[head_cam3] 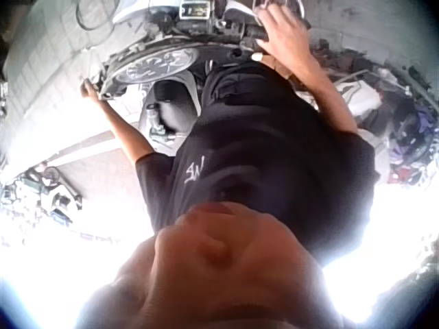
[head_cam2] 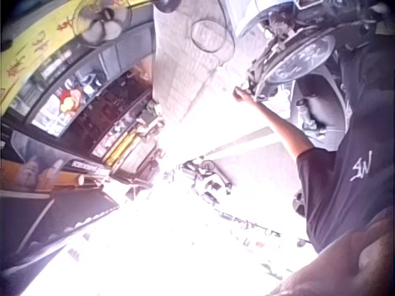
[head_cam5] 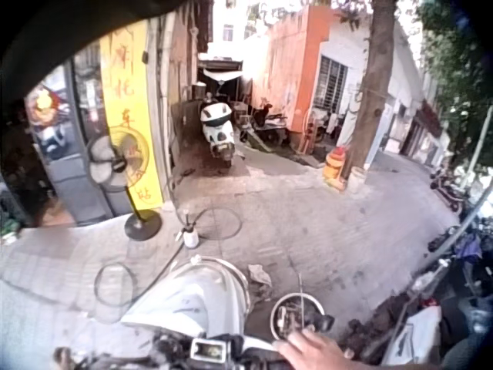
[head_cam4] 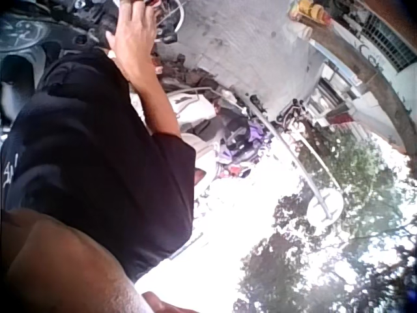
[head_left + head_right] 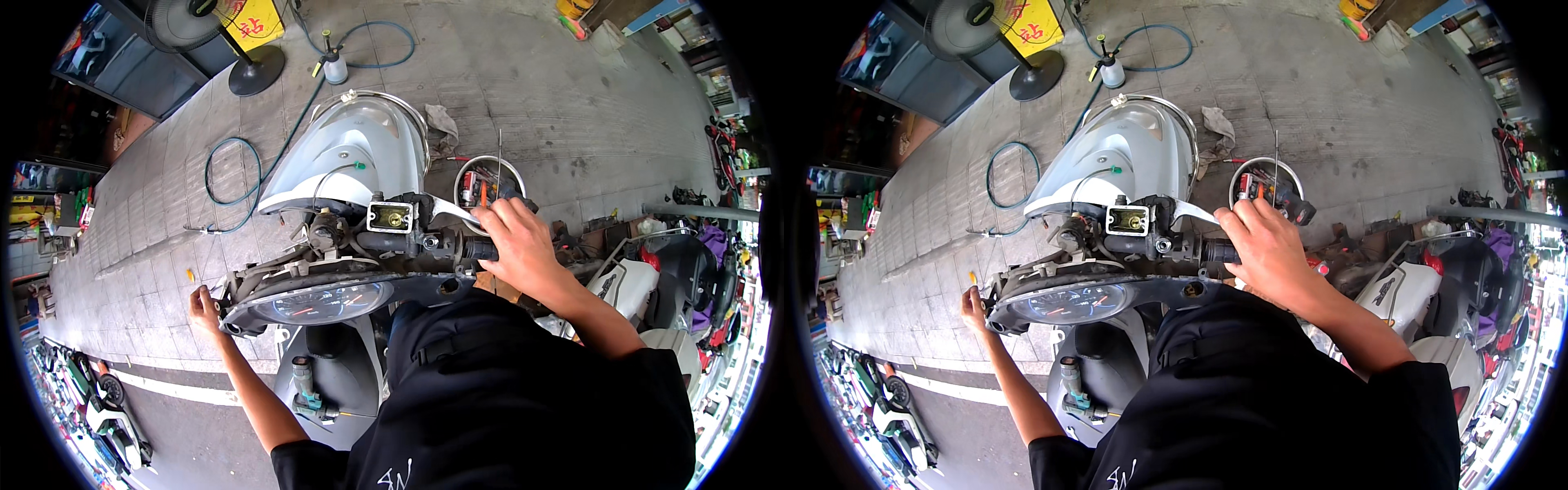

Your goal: The person prepares a container of brake fluid, pours it into the brake fluid reservoir on the handlebar of a scooter, and then manipulates the brake lever and internal components of the instrument panel area.

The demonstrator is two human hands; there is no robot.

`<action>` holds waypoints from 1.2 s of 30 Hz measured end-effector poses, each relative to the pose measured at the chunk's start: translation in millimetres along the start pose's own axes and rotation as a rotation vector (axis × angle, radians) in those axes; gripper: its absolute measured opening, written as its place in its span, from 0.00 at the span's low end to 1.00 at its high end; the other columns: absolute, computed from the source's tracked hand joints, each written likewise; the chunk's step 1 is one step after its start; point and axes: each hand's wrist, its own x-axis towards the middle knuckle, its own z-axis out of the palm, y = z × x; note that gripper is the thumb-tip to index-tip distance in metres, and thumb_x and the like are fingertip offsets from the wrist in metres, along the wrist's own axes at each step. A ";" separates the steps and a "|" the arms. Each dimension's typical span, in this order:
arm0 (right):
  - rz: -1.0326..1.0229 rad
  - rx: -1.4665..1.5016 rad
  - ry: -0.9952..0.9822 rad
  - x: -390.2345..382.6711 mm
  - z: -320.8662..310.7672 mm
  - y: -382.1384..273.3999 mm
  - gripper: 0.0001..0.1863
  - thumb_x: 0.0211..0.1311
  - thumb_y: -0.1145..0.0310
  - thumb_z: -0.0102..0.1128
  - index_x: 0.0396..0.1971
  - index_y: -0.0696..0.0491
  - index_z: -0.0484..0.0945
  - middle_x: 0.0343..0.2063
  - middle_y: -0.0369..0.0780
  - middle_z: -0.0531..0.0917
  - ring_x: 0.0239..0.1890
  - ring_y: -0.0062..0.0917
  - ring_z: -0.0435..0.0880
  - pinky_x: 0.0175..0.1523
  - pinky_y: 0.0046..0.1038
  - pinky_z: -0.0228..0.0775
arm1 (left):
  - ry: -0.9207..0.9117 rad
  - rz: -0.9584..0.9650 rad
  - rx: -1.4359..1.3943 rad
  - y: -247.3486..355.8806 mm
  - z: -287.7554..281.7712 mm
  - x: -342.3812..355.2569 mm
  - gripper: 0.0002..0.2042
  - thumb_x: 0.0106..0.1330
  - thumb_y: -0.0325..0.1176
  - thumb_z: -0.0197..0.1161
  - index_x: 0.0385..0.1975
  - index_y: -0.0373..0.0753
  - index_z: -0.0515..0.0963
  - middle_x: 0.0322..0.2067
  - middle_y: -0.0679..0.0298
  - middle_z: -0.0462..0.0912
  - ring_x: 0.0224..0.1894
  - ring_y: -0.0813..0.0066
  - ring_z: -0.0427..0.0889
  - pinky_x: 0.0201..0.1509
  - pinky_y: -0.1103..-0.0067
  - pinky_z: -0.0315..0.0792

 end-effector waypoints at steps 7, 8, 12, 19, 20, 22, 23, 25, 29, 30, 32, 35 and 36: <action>0.036 -0.058 0.103 -7.8 6.3 -7.0 0.58 0.33 0.65 0.83 0.69 0.54 0.61 0.63 0.48 0.69 0.68 0.44 0.66 0.73 0.47 0.55 | -0.020 -0.044 0.085 0.4 1.6 10.2 0.22 0.69 0.55 0.61 0.39 0.39 0.85 0.19 0.64 0.81 0.22 0.75 0.79 0.27 0.72 0.70; 0.041 -0.063 0.118 -9.6 8.9 -7.1 0.57 0.32 0.64 0.84 0.69 0.55 0.62 0.62 0.47 0.70 0.67 0.44 0.66 0.73 0.47 0.56 | -0.026 -0.038 0.078 2.6 2.8 12.2 0.22 0.69 0.55 0.61 0.39 0.39 0.85 0.19 0.64 0.81 0.22 0.75 0.79 0.27 0.72 0.70; 0.079 -0.143 0.138 -15.6 17.9 -9.0 0.52 0.31 0.62 0.84 0.64 0.56 0.67 0.55 0.45 0.74 0.61 0.41 0.72 0.68 0.43 0.63 | 0.007 -0.003 0.158 19.8 6.3 16.4 0.20 0.70 0.54 0.60 0.40 0.41 0.85 0.19 0.64 0.80 0.22 0.73 0.79 0.27 0.70 0.69; 0.079 -0.066 0.082 -17.8 20.6 -2.7 0.45 0.30 0.62 0.84 0.56 0.55 0.74 0.45 0.41 0.75 0.49 0.36 0.75 0.55 0.37 0.69 | 0.013 0.007 0.165 21.9 5.7 12.9 0.19 0.70 0.53 0.59 0.41 0.43 0.85 0.19 0.64 0.81 0.23 0.73 0.80 0.27 0.69 0.70; 0.074 -0.063 0.086 -17.3 20.1 -4.3 0.45 0.30 0.62 0.84 0.56 0.55 0.74 0.45 0.41 0.75 0.49 0.36 0.75 0.55 0.37 0.69 | 0.026 0.008 0.170 16.8 4.8 12.4 0.19 0.70 0.53 0.59 0.41 0.44 0.85 0.19 0.64 0.81 0.23 0.72 0.81 0.27 0.69 0.71; 0.067 -0.088 0.099 -12.5 16.3 -7.1 0.49 0.30 0.63 0.83 0.60 0.55 0.71 0.51 0.43 0.75 0.56 0.39 0.74 0.63 0.41 0.66 | 0.035 0.017 0.193 8.6 2.5 11.7 0.19 0.70 0.54 0.59 0.41 0.44 0.85 0.19 0.64 0.82 0.23 0.70 0.81 0.27 0.68 0.71; 0.050 -0.086 0.105 -9.8 13.4 -7.8 0.49 0.30 0.63 0.83 0.60 0.55 0.71 0.51 0.43 0.75 0.56 0.39 0.74 0.63 0.41 0.66 | 0.036 0.024 0.216 5.2 2.3 10.5 0.19 0.70 0.55 0.58 0.41 0.45 0.85 0.20 0.63 0.82 0.23 0.69 0.82 0.28 0.68 0.71; 0.014 -0.147 0.202 -4.4 8.3 -9.6 0.53 0.31 0.63 0.83 0.64 0.55 0.67 0.59 0.47 0.73 0.64 0.42 0.70 0.71 0.45 0.59 | 0.047 0.001 0.229 -10.2 5.5 8.0 0.20 0.70 0.54 0.59 0.39 0.43 0.85 0.20 0.63 0.82 0.22 0.69 0.81 0.27 0.68 0.71; 0.040 -0.128 0.135 5.2 2.3 -0.3 0.55 0.32 0.61 0.82 0.66 0.58 0.64 0.63 0.49 0.71 0.68 0.42 0.67 0.74 0.46 0.54 | 0.016 -0.042 0.131 13.6 6.0 -11.1 0.18 0.71 0.49 0.61 0.37 0.38 0.84 0.16 0.66 0.76 0.18 0.80 0.73 0.21 0.74 0.64; 0.044 -0.127 0.117 6.0 -2.9 -1.4 0.55 0.32 0.62 0.82 0.66 0.59 0.64 0.63 0.48 0.71 0.69 0.42 0.67 0.74 0.45 0.55 | -0.002 -0.027 0.093 3.3 3.2 -14.6 0.18 0.71 0.49 0.61 0.37 0.38 0.84 0.16 0.67 0.75 0.17 0.81 0.70 0.20 0.75 0.63; 0.017 -0.105 0.105 12.7 -4.1 -0.2 0.55 0.31 0.61 0.83 0.66 0.58 0.65 0.62 0.48 0.72 0.69 0.41 0.67 0.74 0.45 0.55 | 0.024 -0.011 0.043 -11.1 -2.9 -17.7 0.18 0.71 0.48 0.61 0.37 0.37 0.84 0.16 0.69 0.74 0.16 0.82 0.67 0.20 0.77 0.61; -0.011 -0.105 0.130 18.1 -7.4 1.4 0.53 0.30 0.60 0.83 0.63 0.58 0.68 0.56 0.45 0.75 0.63 0.40 0.71 0.70 0.43 0.61 | 0.019 -0.024 0.014 -18.2 -2.4 -19.2 0.18 0.71 0.48 0.61 0.38 0.36 0.84 0.18 0.69 0.76 0.17 0.83 0.68 0.19 0.78 0.60; -0.004 -0.096 0.115 17.8 -7.5 1.5 0.51 0.29 0.60 0.83 0.61 0.57 0.71 0.52 0.44 0.75 0.59 0.39 0.73 0.66 0.42 0.64 | 0.008 -0.015 0.006 -20.1 -2.0 -17.7 0.18 0.71 0.48 0.61 0.38 0.36 0.84 0.19 0.69 0.76 0.18 0.83 0.68 0.19 0.79 0.59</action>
